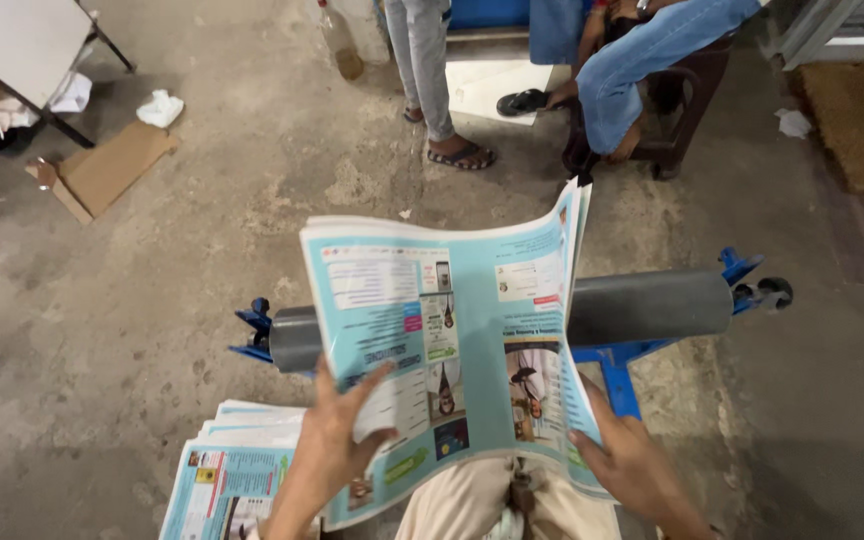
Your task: The person folds a large printed sheet in half, places it on a metal roller, and uses a red-handled tool to press and smooth the fold. They repeat this process for multiple sheets, stacking the finished items on a nearby surface.
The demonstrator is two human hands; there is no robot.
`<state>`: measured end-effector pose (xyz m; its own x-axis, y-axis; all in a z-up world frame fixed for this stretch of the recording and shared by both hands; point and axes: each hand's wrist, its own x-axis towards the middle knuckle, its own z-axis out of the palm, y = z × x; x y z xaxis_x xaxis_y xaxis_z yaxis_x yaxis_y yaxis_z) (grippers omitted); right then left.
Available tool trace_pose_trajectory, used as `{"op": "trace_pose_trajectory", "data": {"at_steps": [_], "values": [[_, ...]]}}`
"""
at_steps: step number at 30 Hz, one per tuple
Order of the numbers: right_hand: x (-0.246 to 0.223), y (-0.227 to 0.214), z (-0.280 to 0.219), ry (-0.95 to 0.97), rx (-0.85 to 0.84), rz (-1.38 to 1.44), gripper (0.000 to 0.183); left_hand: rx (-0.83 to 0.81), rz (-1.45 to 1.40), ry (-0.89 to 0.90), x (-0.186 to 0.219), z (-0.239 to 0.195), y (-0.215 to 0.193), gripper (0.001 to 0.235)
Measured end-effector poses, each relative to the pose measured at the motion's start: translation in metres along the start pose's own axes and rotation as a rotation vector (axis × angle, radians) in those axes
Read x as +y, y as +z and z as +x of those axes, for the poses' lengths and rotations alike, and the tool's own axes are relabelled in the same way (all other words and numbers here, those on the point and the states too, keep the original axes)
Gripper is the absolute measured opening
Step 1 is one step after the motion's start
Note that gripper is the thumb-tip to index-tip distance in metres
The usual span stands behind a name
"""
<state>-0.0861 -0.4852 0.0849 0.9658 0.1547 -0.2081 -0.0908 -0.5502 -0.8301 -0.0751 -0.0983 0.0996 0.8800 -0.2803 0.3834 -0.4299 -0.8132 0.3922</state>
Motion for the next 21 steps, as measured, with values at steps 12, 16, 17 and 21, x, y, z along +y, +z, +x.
{"op": "trace_pose_trajectory", "data": {"at_steps": [12,16,17,21], "values": [[0.004,0.009,-0.026,-0.186,-0.064,-0.016,0.072,0.055,-0.129,-0.257,0.148,0.023,0.178,0.098],[0.07,-0.016,-0.037,-0.288,0.162,-0.062,0.078,0.057,0.318,-0.216,0.11,0.033,0.215,0.099],[0.087,-0.019,-0.037,-0.155,0.182,0.012,0.073,0.001,0.41,-0.226,0.096,0.034,0.216,0.1],[0.146,-0.031,-0.035,0.179,0.227,0.153,0.074,-0.079,0.495,-0.332,0.047,0.029,0.206,0.095]]}}
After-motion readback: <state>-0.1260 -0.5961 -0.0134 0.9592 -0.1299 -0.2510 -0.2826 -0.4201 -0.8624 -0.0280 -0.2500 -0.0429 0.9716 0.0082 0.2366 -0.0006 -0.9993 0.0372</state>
